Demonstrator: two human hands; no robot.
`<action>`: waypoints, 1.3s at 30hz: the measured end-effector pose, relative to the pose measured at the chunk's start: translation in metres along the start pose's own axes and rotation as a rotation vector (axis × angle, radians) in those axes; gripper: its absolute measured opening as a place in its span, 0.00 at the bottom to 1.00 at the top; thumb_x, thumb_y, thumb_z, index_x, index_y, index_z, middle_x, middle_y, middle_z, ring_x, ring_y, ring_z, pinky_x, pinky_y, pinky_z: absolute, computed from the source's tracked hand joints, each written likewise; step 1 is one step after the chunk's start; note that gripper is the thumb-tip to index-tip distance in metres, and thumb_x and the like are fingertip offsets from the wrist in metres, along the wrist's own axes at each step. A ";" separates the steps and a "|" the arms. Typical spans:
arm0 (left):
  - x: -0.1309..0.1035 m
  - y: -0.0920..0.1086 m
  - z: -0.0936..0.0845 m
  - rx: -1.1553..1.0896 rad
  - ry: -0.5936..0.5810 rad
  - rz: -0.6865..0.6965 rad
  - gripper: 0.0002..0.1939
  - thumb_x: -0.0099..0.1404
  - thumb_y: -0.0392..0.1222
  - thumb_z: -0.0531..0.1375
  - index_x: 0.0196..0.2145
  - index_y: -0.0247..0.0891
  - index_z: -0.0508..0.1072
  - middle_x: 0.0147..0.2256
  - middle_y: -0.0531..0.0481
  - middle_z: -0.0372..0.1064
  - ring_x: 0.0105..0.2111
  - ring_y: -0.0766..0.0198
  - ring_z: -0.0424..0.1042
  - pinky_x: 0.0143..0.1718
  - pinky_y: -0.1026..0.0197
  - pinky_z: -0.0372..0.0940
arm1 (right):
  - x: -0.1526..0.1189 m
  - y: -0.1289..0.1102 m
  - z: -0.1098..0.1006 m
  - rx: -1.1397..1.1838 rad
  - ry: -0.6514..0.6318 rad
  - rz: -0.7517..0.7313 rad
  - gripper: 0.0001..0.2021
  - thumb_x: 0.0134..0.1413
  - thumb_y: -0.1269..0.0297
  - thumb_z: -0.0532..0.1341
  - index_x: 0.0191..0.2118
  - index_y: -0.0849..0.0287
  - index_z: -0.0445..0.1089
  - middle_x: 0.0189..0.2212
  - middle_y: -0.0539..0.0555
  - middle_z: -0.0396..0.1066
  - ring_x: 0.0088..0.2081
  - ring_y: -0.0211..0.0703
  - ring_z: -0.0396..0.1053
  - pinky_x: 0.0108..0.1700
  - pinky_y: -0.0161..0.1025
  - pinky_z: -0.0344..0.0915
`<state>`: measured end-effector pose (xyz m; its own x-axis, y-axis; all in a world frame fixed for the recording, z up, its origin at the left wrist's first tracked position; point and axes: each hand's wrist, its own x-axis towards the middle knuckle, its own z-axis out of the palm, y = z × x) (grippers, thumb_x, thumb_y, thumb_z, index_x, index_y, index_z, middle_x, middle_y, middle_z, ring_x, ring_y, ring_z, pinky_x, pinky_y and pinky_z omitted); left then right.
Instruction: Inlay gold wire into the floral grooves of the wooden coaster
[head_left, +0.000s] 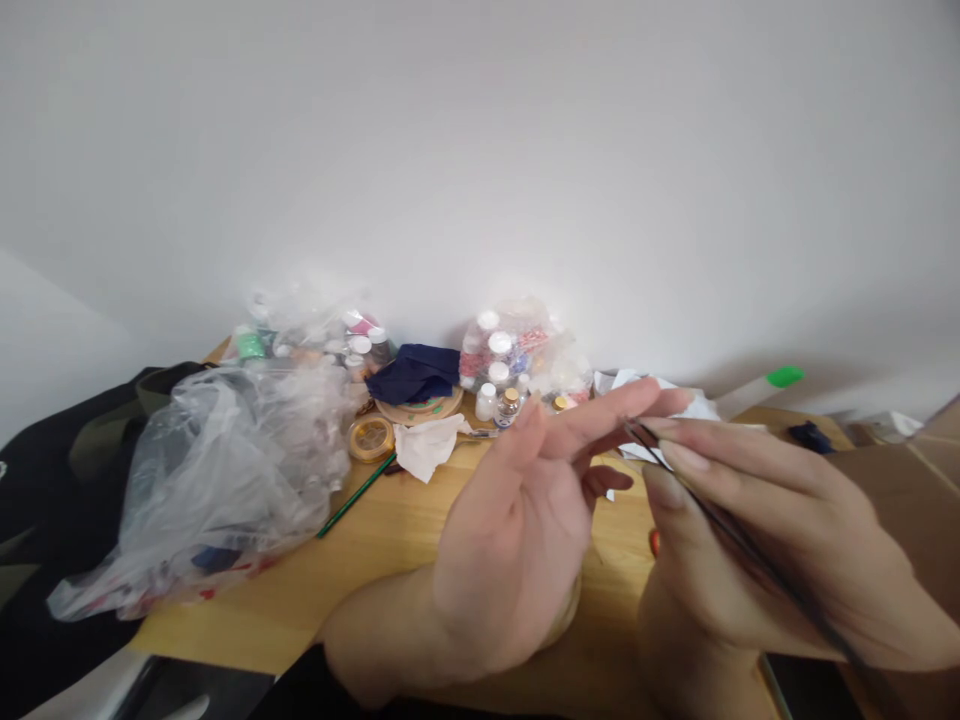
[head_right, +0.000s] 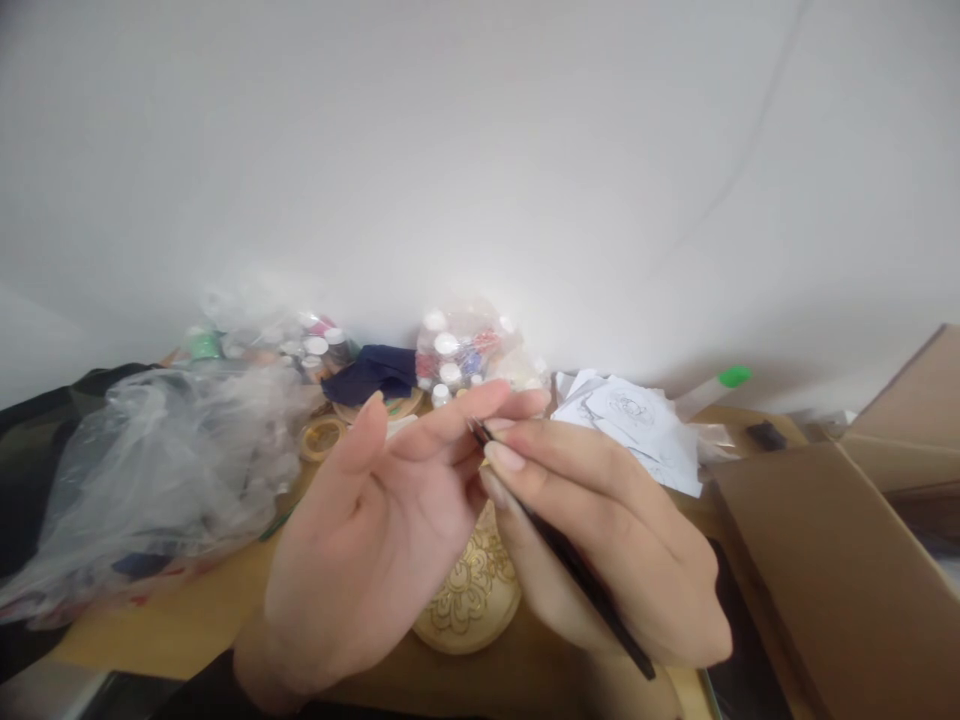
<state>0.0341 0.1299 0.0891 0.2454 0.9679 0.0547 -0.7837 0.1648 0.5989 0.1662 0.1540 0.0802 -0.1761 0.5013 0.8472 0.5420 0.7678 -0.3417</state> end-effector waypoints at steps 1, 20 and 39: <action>0.000 0.000 0.000 0.002 0.001 -0.001 0.27 0.71 0.59 0.45 0.45 0.44 0.79 0.52 0.50 0.72 0.60 0.52 0.62 0.66 0.50 0.52 | 0.000 0.000 0.001 -0.009 0.005 -0.002 0.03 0.55 0.70 0.64 0.35 0.55 0.74 0.37 0.51 0.79 0.39 0.41 0.78 0.42 0.35 0.78; 0.000 0.000 0.002 0.019 0.012 0.011 0.26 0.71 0.58 0.45 0.45 0.43 0.78 0.52 0.49 0.73 0.60 0.52 0.63 0.66 0.47 0.51 | -0.001 0.003 -0.006 0.060 -0.045 0.052 0.09 0.54 0.73 0.64 0.39 0.53 0.74 0.41 0.50 0.78 0.41 0.42 0.78 0.42 0.38 0.78; 0.000 0.000 0.000 0.002 -0.013 0.001 0.27 0.71 0.59 0.44 0.46 0.44 0.78 0.52 0.51 0.73 0.61 0.52 0.62 0.67 0.48 0.51 | 0.002 -0.004 -0.003 0.016 -0.010 0.018 0.04 0.56 0.71 0.63 0.34 0.54 0.74 0.37 0.51 0.79 0.38 0.42 0.79 0.42 0.36 0.78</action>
<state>0.0341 0.1296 0.0887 0.2525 0.9654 0.0659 -0.7825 0.1636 0.6007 0.1662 0.1507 0.0841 -0.1744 0.5191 0.8367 0.5320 0.7647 -0.3636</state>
